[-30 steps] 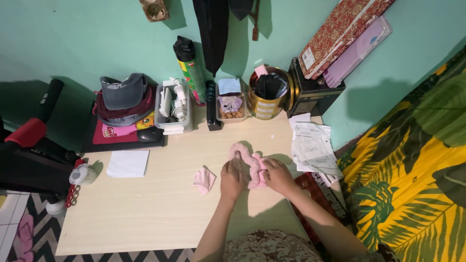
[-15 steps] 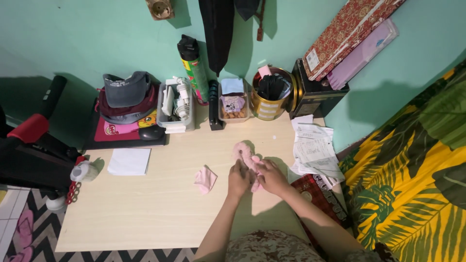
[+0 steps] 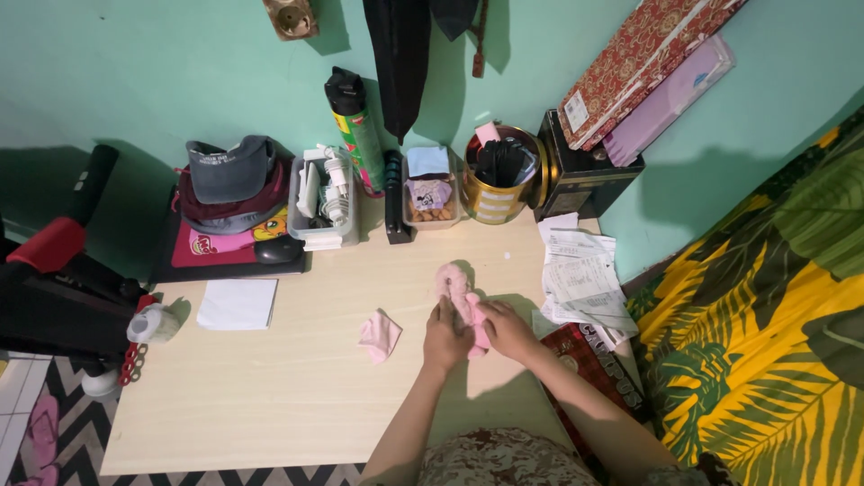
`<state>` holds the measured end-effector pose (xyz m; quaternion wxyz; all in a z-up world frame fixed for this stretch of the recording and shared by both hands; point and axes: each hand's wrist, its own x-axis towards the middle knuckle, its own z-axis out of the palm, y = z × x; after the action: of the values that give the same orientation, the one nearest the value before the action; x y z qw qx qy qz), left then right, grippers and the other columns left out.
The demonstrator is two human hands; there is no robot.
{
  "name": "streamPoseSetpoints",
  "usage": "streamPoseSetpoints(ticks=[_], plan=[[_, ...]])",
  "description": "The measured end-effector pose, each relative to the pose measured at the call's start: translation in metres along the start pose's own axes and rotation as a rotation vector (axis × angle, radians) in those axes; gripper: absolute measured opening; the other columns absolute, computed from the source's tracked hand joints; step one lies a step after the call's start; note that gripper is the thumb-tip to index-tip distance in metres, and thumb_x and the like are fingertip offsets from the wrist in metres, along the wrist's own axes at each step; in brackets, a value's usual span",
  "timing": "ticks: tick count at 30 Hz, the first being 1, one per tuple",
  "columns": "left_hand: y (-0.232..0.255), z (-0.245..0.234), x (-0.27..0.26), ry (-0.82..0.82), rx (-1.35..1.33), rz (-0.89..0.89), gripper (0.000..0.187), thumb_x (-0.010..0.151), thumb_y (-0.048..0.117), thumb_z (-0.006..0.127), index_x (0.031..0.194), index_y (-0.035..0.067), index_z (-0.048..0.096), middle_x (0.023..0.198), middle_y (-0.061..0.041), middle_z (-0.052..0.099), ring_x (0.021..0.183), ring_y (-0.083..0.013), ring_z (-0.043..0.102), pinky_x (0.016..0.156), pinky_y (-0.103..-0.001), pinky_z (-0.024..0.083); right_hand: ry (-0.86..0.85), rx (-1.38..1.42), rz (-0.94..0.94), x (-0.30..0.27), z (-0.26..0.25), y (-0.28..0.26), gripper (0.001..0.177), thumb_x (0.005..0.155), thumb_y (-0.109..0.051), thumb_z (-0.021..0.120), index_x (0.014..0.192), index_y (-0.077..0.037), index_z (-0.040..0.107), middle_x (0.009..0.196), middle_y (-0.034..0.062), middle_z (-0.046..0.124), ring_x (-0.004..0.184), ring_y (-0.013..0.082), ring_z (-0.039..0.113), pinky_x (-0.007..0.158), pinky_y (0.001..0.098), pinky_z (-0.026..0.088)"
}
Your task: The person folds a blue cloth and places it on the desk, then folds a purple sock and places it in a tin container. They fold a pink sock and place it in the same tin. The person picks up a red notebook, places it on a stack, and then arranges several papers on the desk. Finally, they use a pink cloth to wipe the desk surface.
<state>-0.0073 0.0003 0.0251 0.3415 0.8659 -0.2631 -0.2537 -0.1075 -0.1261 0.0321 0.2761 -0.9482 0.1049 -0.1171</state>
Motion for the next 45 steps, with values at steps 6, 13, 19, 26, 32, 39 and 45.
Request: streamPoseSetpoints(ticks=[6,13,19,26,32,39,45], plan=[[0.0,0.001,-0.002,0.055,-0.073,0.019,0.084,0.066,0.023,0.068,0.137,-0.001,0.03,0.121,-0.019,0.05,0.117,-0.0361,0.048,0.098,-0.038,0.044,0.028,0.03,0.063,0.007,-0.008,-0.012,0.045,0.079,-0.015,0.056,0.124,-0.005,0.052,0.114,0.02,0.057,0.108,0.0354,0.054,0.093,0.0403,0.044],[-0.002,0.006,-0.008,0.072,-0.119,0.095,0.072,0.065,0.022,0.065,0.131,0.002,0.044,0.115,-0.015,0.056,0.115,-0.0323,0.05,0.098,-0.037,0.042,0.013,0.186,0.142,0.016,-0.037,-0.052,0.061,0.077,-0.012,0.058,0.133,0.002,0.037,0.117,0.0301,0.051,0.107,0.0433,0.053,0.092,0.0468,0.044],[-0.017,0.006,-0.001,0.171,-0.054,0.404,0.06,0.064,0.02,0.062,0.121,0.004,0.054,0.107,-0.015,0.061,0.105,-0.0322,0.055,0.092,-0.039,0.044,-0.109,0.281,0.403,0.023,-0.063,-0.079,0.073,0.076,-0.02,0.057,0.141,-0.009,0.026,0.125,0.0234,0.05,0.115,0.0346,0.051,0.096,0.0419,0.043],[-0.018,-0.008,0.003,0.126,0.166,0.686,0.052,0.064,0.02,0.064,0.114,0.01,0.059,0.106,-0.007,0.056,0.107,-0.0262,0.051,0.09,-0.035,0.044,-0.176,0.365,0.536,0.027,-0.078,-0.085,0.076,0.073,-0.02,0.058,0.142,-0.018,0.027,0.132,0.0204,0.044,0.122,0.0341,0.043,0.105,0.0412,0.035],[-0.01,-0.018,0.003,0.04,0.215,0.889,0.044,0.066,0.016,0.066,0.109,0.007,0.061,0.111,-0.01,0.051,0.107,-0.0301,0.049,0.09,-0.037,0.044,-0.042,0.515,0.428,0.02,-0.068,-0.063,0.071,0.069,-0.014,0.06,0.137,-0.013,0.038,0.13,0.0202,0.048,0.119,0.0342,0.046,0.098,0.0399,0.041],[0.003,-0.037,-0.001,0.057,0.168,1.13,0.039,0.063,0.008,0.068,0.101,0.002,0.063,0.122,-0.019,0.046,0.106,-0.0377,0.05,0.09,-0.042,0.044,-0.067,0.358,0.041,0.018,-0.057,-0.049,0.059,0.07,0.001,0.057,0.128,-0.009,0.051,0.122,0.0191,0.055,0.114,0.0387,0.049,0.095,0.0434,0.042],[-0.011,-0.028,0.012,0.186,0.187,1.123,0.043,0.087,0.036,0.043,0.12,0.008,0.046,0.127,-0.021,0.042,0.12,-0.0381,0.041,0.097,-0.046,0.038,-0.155,0.427,0.169,0.013,-0.053,-0.04,0.063,0.071,-0.006,0.056,0.133,-0.014,0.043,0.122,0.0183,0.054,0.113,0.0377,0.05,0.093,0.0458,0.043]])
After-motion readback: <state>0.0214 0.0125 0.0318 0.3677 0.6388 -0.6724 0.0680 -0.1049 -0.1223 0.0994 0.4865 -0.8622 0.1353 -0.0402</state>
